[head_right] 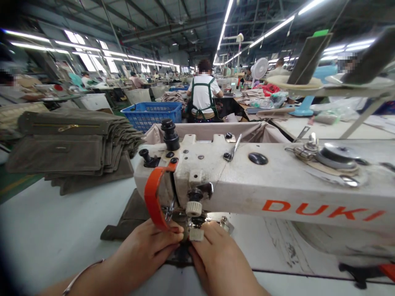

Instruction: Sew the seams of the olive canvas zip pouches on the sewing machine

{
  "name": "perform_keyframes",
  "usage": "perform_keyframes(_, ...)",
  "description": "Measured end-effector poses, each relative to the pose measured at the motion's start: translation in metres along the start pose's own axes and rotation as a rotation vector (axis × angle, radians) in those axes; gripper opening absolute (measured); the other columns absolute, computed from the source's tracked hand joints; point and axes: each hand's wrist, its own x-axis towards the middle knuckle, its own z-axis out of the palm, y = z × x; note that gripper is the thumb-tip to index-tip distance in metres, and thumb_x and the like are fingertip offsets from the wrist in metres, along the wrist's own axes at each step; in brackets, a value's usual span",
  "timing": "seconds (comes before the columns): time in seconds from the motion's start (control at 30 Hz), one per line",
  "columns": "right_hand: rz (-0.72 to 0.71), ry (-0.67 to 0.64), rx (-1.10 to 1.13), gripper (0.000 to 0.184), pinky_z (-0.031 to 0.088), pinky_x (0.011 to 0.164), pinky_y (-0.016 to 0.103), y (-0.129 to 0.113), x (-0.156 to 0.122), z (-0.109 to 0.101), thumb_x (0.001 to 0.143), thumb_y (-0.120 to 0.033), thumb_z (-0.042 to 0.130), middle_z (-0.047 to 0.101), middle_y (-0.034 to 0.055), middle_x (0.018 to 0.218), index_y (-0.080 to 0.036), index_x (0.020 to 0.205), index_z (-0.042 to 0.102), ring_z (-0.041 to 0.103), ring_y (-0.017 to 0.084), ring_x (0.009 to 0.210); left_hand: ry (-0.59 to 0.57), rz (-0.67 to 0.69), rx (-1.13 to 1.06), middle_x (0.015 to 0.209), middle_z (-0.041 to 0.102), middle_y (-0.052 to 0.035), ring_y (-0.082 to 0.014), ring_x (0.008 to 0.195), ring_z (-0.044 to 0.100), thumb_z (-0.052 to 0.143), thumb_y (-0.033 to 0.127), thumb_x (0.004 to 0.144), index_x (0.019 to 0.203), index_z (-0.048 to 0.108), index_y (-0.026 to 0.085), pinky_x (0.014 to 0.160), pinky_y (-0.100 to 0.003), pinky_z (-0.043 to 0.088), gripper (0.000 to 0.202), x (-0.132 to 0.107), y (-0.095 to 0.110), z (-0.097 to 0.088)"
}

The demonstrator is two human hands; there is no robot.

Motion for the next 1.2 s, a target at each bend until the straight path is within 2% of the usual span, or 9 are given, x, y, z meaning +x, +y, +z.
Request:
perform_keyframes(0.2,-0.080,0.084,-0.054,0.020,0.053,0.072,0.032,0.002,0.004,0.001,0.093,-0.011,0.051,0.069,0.0070,0.100,-0.022,0.102,0.065,0.062,0.022,0.085,-0.009,0.005,-0.013,0.093,0.073,-0.0030,-0.0161,0.086,0.067,0.044,0.019,0.102,0.094,0.067,0.018,0.084,-0.029,0.055,0.025,0.003,-0.007,0.002)
perform_keyframes(0.33,-0.113,0.145,-0.103,0.021,0.053,0.066,0.031,0.001,0.010,0.001,0.093,-0.010,0.049,0.071,0.0083,0.095,-0.020,0.094,0.067,0.063,0.022,0.078,-0.018,-0.028,-0.064,0.095,0.074,-0.0012,-0.0160,0.088,0.067,0.053,0.014,0.097,0.093,0.069,0.019,0.089,-0.028,0.053,0.017,0.008,-0.012,0.002)
perform_keyframes(0.43,-0.134,0.169,-0.124,0.020,0.054,0.068,0.032,0.003,0.013,0.001,0.092,-0.010,0.051,0.072,0.0087,0.096,-0.019,0.097,0.067,0.064,0.023,0.079,0.001,-0.046,-0.087,0.094,0.075,-0.0005,-0.0155,0.089,0.068,0.058,0.011,0.093,0.093,0.069,0.019,0.092,-0.028,0.052,0.014,0.011,-0.015,0.003)
perform_keyframes(0.53,-0.122,0.149,-0.141,0.022,0.056,0.072,0.035,0.005,0.014,0.001,0.090,-0.008,0.052,0.072,0.0085,0.098,-0.020,0.101,0.067,0.065,0.025,0.082,0.014,-0.046,-0.104,0.091,0.075,-0.0004,-0.0161,0.087,0.069,0.061,0.010,0.090,0.092,0.069,0.020,0.090,-0.028,0.053,0.013,0.014,-0.019,0.005)
perform_keyframes(0.8,-0.032,0.079,-0.167,0.023,0.058,0.075,0.042,0.010,0.014,0.009,0.091,-0.007,0.049,0.071,0.0094,0.104,-0.020,0.095,0.068,0.066,0.028,0.087,-0.006,-0.096,-0.099,0.088,0.074,0.0005,-0.0177,0.087,0.068,0.065,0.008,0.085,0.087,0.068,0.021,0.092,-0.030,0.051,0.014,0.018,-0.026,0.007)
perform_keyframes(1.0,-0.028,0.108,-0.213,0.026,0.057,0.073,0.041,0.009,0.014,0.010,0.090,-0.007,0.048,0.071,0.0108,0.099,-0.018,0.100,0.069,0.065,0.028,0.086,0.000,-0.106,-0.079,0.090,0.074,0.0002,-0.0195,0.089,0.067,0.067,0.009,0.085,0.088,0.069,0.022,0.091,-0.033,0.052,0.013,0.015,-0.027,0.011)
perform_keyframes(1.2,0.007,0.079,-0.216,0.028,0.057,0.074,0.038,0.007,0.015,0.009,0.092,-0.008,0.045,0.071,0.0102,0.099,-0.020,0.094,0.070,0.065,0.026,0.086,0.026,-0.109,-0.068,0.088,0.073,-0.0008,-0.0195,0.088,0.067,0.064,0.008,0.086,0.088,0.069,0.022,0.090,-0.034,0.052,0.015,0.014,-0.027,0.012)
